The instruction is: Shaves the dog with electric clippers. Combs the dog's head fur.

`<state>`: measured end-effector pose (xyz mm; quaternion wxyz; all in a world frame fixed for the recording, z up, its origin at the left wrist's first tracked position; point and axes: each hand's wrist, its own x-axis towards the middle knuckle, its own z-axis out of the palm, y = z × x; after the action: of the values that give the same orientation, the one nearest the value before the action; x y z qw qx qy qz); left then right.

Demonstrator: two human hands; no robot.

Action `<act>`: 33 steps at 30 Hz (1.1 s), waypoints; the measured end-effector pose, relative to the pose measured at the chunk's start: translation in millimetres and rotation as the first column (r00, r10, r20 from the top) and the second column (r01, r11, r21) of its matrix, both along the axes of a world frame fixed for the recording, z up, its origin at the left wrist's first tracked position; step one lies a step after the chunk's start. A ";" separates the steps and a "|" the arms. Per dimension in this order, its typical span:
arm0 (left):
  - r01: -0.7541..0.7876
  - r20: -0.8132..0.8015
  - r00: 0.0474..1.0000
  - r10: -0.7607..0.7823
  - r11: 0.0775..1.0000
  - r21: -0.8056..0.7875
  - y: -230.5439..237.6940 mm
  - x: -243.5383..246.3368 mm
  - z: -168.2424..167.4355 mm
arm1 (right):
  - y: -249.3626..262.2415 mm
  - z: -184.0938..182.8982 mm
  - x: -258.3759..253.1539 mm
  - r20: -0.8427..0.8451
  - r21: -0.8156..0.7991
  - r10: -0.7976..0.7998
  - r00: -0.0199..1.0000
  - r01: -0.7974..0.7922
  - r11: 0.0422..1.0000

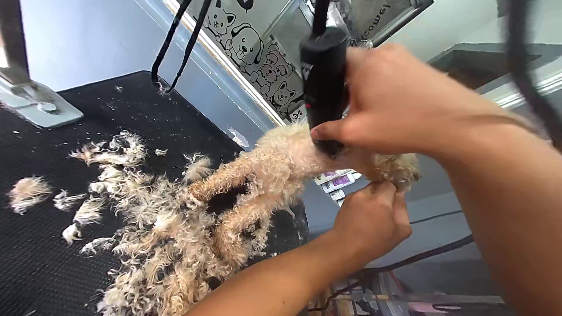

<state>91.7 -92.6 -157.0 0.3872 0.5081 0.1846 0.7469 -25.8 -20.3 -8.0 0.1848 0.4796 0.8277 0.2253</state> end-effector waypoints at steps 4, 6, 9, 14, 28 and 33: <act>-0.011 0.052 0.999 0.008 0.998 0.066 5.9 -2.5 -9.6 | -13.2 12.1 39.7 -0.597 -0.234 -0.018 0.802 -0.152 0.960; 0.001 0.082 0.997 -0.011 0.993 0.117 7.1 -6.0 -22.0 | -29.5 26.4 73.2 -0.880 -0.267 -0.046 0.473 -0.411 0.872; 0.001 0.077 0.997 -0.018 0.978 0.209 9.7 -19.3 -43.0 | -67.3 37.6 123.8 -0.997 -0.043 -0.004 0.073 -0.550 0.834; 0.085 -0.008 0.996 -0.086 0.957 0.278 10.3 -54.2 -63.4 | -139.6 -10.5 195.4 -0.833 0.379 0.105 -0.544 -0.422 0.824; 0.106 -0.186 0.978 -0.099 0.994 0.028 4.3 -83.9 -53.9 | -179.2 -285.2 231.2 -0.163 -0.359 0.381 -0.910 0.415 0.836; -0.122 -0.351 0.920 0.174 0.979 0.166 10.5 -62.2 -64.4 | -162.1 -362.2 264.0 -0.349 -0.650 0.415 -0.840 0.536 0.539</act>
<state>29.5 -82.1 -221.4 0.2519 0.6480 0.2375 0.6784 238.2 -182.4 -370.3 -0.7505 0.6113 -0.0266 -0.2497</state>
